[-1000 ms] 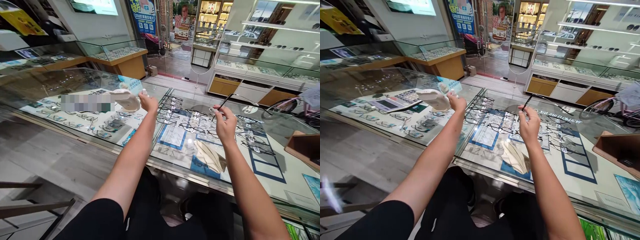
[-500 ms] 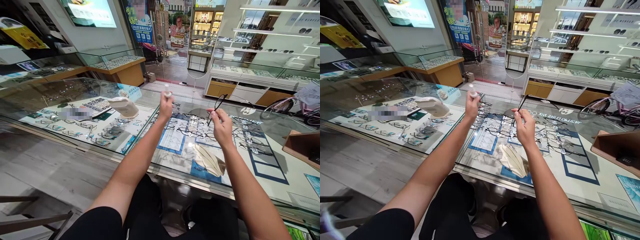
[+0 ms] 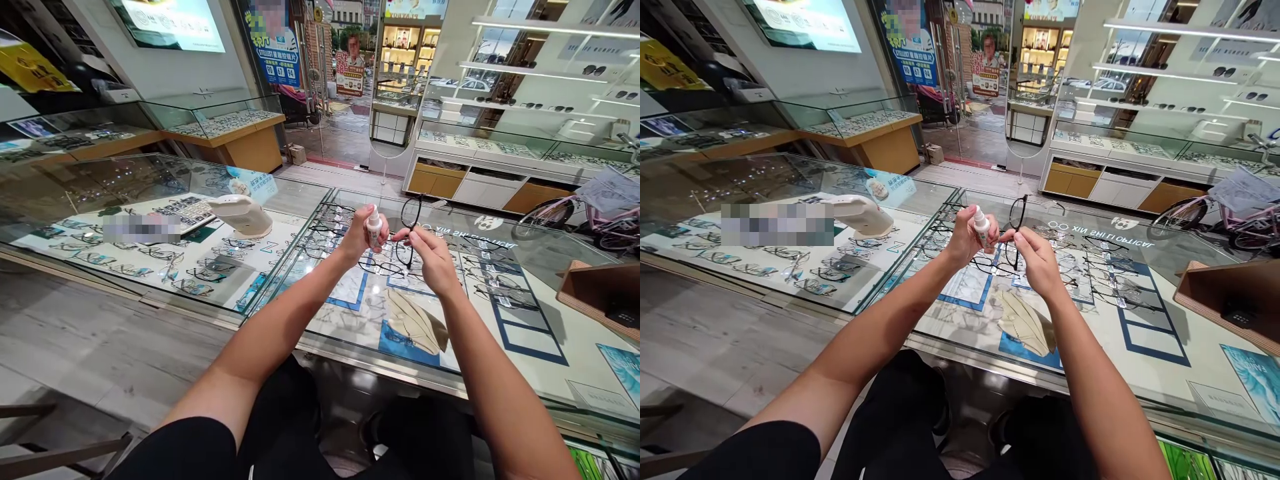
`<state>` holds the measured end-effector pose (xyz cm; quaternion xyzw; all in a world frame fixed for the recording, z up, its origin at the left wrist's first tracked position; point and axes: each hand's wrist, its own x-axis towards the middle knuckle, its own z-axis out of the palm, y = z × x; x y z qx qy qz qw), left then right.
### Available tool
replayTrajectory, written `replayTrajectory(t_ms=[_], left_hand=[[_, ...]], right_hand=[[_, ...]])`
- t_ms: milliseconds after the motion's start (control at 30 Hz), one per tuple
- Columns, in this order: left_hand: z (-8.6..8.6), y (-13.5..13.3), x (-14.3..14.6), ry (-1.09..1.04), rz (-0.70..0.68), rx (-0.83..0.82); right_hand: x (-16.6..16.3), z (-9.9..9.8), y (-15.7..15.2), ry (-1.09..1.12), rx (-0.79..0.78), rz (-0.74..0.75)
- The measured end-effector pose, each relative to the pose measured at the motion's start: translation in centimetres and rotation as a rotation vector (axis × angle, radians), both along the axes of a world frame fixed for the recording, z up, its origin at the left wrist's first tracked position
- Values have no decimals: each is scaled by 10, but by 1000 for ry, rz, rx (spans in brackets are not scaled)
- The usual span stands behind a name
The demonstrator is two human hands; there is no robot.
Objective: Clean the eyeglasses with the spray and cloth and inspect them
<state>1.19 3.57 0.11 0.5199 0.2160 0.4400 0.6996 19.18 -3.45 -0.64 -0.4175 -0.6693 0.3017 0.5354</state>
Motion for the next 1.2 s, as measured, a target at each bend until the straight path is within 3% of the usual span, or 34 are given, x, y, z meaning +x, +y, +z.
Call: replayTrajectory(t_ms=[267,633,1033,1200], left_hand=[[-2,1,-2,71,-149,-52],[-10,2,2,295,70,120],[-12,1,2,280,89,98],[-13,1,2,279,-3,110]], right_hand=[[-5,4,-3,20,-42,54],[-9,5,-5,32,-61,162],[-8,4,-4,50,-93,198],[-2,-3,3,164,-90,112]])
